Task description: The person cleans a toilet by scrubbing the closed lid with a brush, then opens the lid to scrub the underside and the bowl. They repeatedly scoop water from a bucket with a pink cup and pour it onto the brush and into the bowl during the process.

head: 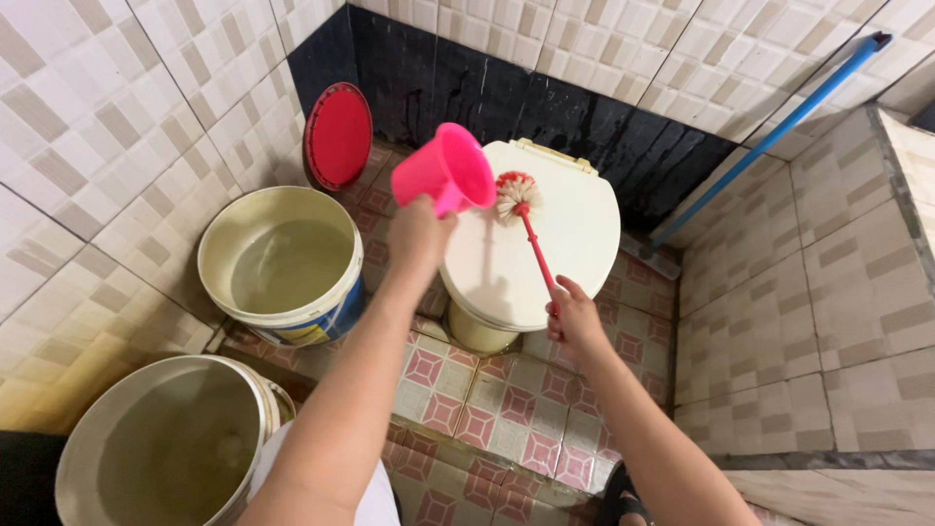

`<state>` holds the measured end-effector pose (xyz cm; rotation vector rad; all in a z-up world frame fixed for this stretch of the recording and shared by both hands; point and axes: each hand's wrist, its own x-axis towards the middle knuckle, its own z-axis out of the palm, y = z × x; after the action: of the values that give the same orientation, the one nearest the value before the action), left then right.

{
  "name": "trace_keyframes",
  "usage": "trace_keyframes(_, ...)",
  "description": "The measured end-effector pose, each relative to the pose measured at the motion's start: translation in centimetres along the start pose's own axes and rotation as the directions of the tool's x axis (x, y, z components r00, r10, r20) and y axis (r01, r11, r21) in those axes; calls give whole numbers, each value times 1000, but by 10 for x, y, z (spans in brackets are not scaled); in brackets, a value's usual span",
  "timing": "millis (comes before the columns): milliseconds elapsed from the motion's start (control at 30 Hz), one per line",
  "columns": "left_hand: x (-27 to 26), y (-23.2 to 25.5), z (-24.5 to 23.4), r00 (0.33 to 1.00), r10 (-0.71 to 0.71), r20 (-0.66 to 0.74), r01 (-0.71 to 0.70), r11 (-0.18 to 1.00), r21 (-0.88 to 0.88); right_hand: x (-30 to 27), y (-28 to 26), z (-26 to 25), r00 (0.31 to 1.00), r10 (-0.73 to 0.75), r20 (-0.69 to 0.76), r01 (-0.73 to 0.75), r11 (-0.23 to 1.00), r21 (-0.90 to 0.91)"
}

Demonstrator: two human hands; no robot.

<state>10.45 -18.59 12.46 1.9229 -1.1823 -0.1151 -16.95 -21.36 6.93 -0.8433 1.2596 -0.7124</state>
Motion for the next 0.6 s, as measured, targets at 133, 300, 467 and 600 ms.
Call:
trace_keyframes(133,1,30,33,988,129,87,-133,990,45,-2,13,13,999,-1,-44,5,995,96)
trace_keyframes(300,17,46,69,956,262,132,-278,954,113,-6,17,6,999,-4,-35,11,980,199)
trace_keyframes(467,27,52,92,909,410,67,-416,894,165,15,-5,1,999,-16,-48,27,970,241)
trace_keyframes(600,28,53,96,885,467,1,-458,868,190,34,-23,-4,1000,-2,-9,5,951,311)
